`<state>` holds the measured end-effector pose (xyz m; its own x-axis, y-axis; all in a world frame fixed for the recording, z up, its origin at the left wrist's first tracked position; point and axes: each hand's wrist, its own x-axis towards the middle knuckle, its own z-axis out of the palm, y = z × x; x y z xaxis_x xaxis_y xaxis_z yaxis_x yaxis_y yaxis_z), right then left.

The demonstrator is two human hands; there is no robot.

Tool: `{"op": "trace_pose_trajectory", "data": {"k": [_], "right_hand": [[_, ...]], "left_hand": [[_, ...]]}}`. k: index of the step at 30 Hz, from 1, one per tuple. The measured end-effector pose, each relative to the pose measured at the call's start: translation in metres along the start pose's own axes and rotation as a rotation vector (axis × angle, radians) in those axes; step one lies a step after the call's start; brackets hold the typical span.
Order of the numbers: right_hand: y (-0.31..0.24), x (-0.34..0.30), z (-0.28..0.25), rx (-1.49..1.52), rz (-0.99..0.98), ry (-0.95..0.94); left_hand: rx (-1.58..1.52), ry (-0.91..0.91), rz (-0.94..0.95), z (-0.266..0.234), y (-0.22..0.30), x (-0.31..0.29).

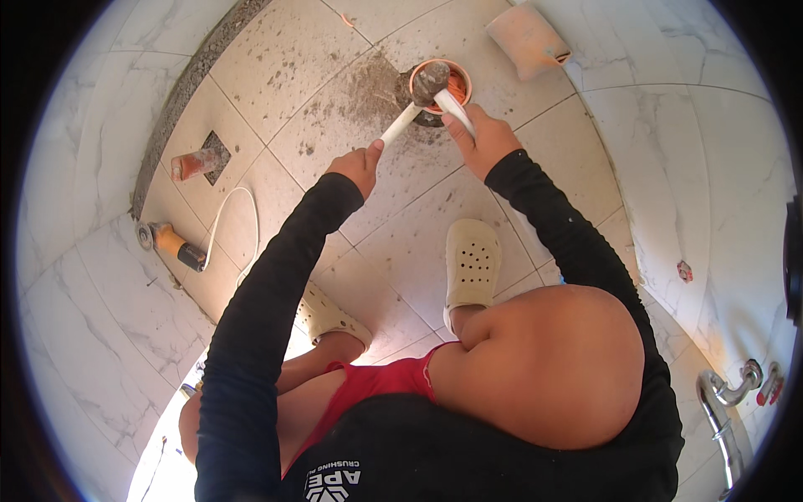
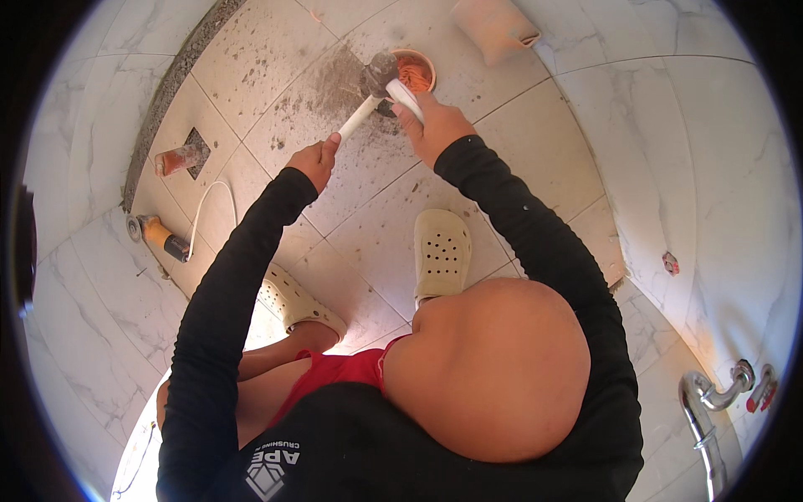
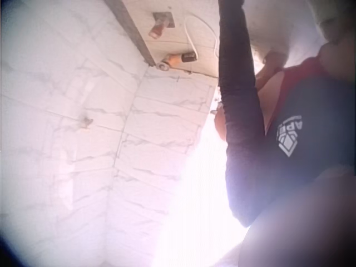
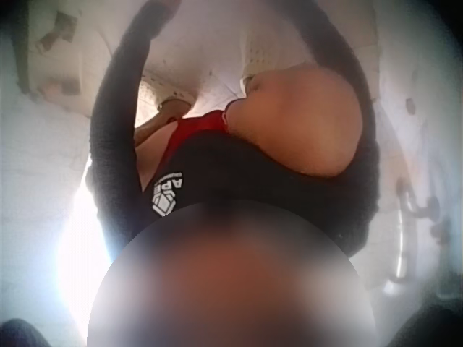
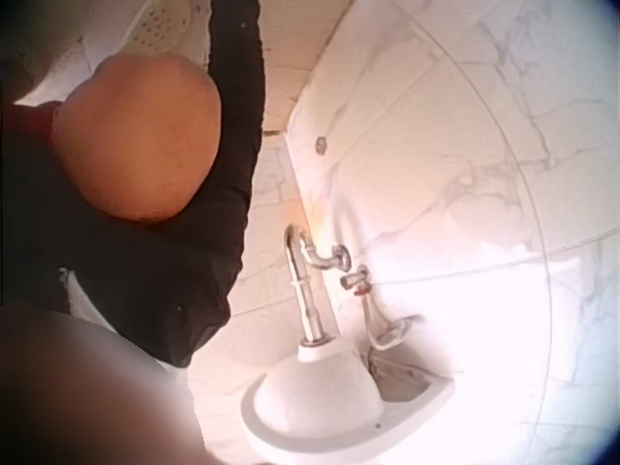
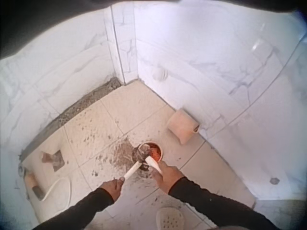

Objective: The person uses a hammer to repeatedly strike a white pipe placed inside a small container on the tiled floor. The person adjusts the pipe and container between strikes and briefly reaches toward a wall-mounted electrical box before resuming hammering.

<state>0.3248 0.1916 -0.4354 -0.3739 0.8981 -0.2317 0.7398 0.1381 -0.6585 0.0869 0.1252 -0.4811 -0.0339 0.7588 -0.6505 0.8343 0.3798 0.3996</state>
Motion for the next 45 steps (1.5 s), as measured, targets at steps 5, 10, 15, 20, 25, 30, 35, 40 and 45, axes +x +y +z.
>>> {"op": "trace_pose_trajectory", "data": {"k": [5, 10, 15, 20, 25, 30, 35, 40, 45], "right_hand": [[0.004, -0.007, -0.011, 0.213, -0.162, 0.26], [0.001, -0.004, 0.014, -0.022, -0.032, 0.08], [0.017, -0.005, 0.018, 0.127, -0.016, 0.008], [0.03, -0.026, 0.003, 0.194, 0.044, 0.07], [0.039, -0.036, -0.002, 0.183, 0.043, 0.124], [0.04, -0.036, 0.0, 0.164, 0.045, 0.137], [0.022, -0.032, -0.009, 0.211, -0.039, 0.105], [0.002, -0.032, -0.024, 0.243, -0.12, 0.177], [-0.005, -0.034, -0.002, 0.189, -0.2, 0.29]], "left_hand": [[-0.045, 0.046, 0.022, 0.002, -0.001, 0.0], [-0.045, 0.017, 0.031, 0.004, -0.007, 0.0], [-0.042, 0.098, 0.126, 0.022, -0.03, -0.005], [-0.531, 0.045, 0.038, 0.045, -0.045, -0.005], [-0.709, -0.056, -0.049, 0.044, -0.048, -0.007], [-0.341, 0.066, 0.155, 0.03, -0.041, -0.004], [-0.098, 0.087, 0.115, 0.02, -0.027, -0.009], [-0.101, 0.059, 0.106, 0.01, -0.02, -0.009], [-0.081, 0.057, 0.101, 0.015, -0.023, -0.009]]}}
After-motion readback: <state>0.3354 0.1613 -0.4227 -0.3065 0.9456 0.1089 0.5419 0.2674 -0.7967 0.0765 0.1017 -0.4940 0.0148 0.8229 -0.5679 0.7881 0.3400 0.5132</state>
